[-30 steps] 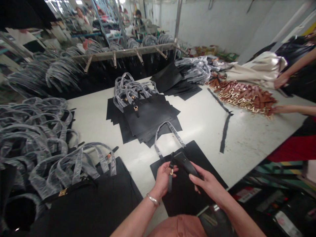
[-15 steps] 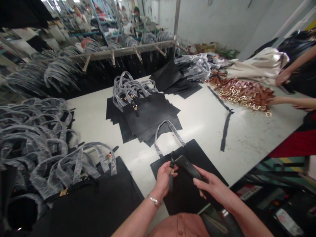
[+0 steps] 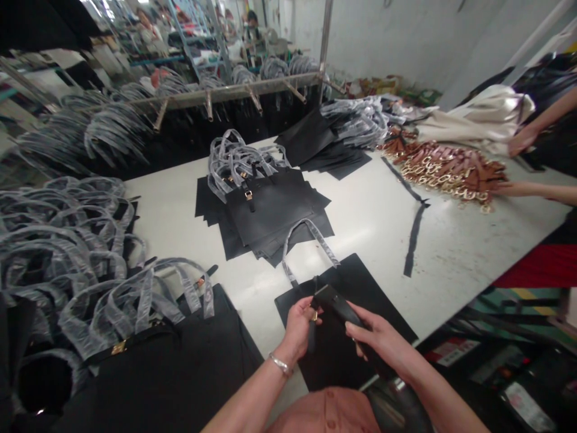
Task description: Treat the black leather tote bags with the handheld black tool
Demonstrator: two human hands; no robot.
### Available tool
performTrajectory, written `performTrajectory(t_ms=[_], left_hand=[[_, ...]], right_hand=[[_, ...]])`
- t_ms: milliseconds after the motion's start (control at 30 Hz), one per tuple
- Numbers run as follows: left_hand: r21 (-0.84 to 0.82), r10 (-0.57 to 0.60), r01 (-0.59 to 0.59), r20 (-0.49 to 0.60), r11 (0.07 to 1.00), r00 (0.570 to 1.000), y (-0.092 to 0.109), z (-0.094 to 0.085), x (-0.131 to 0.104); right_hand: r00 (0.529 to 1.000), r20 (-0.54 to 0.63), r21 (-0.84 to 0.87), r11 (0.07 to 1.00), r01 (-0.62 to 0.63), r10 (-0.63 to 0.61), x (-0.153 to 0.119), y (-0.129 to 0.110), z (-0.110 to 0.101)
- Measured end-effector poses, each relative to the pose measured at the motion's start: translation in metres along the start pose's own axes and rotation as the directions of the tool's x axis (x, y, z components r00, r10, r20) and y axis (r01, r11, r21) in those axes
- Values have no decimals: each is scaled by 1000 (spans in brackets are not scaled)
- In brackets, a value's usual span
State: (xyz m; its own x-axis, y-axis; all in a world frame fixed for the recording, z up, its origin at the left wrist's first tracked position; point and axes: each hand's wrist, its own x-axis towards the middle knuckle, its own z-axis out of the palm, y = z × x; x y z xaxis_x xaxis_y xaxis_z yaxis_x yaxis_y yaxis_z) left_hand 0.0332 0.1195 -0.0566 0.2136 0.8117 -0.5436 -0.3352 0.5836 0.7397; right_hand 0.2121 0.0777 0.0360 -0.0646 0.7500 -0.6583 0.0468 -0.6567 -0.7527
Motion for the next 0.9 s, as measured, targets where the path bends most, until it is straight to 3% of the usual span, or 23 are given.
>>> performTrajectory(t_ms=[100, 233, 333, 467, 567, 733, 900], left_hand=[[-54, -44, 43, -29, 998, 999, 1, 1, 0], [-23, -17, 17, 8, 1000, 1000, 4, 1, -1], [2, -27, 27, -44, 1000, 999, 6, 0, -2], [-78, -161, 151, -140, 985, 977, 1, -2, -2], [-127, -243, 228, -114, 965, 963, -7, -4, 0], [-82, -46, 37, -107, 996, 993, -18, -2, -1], [15, 48, -46, -131, 999, 990, -19, 2, -1]], right_hand=[[999, -38, -15, 999, 37, -38, 0, -2, -3], [999, 53, -24, 1000, -10, 11, -4, 0, -3], [1000, -6, -45, 999, 0, 0, 1, 5, 0], [996, -81, -71, 997, 31, -37, 10, 9, -4], [998, -58, -92, 996, 14, -19, 5, 14, -9], [999, -29, -119, 993, -22, 18, -8, 27, -10], [999, 35, -97, 995, -9, 13, -5, 30, -5]])
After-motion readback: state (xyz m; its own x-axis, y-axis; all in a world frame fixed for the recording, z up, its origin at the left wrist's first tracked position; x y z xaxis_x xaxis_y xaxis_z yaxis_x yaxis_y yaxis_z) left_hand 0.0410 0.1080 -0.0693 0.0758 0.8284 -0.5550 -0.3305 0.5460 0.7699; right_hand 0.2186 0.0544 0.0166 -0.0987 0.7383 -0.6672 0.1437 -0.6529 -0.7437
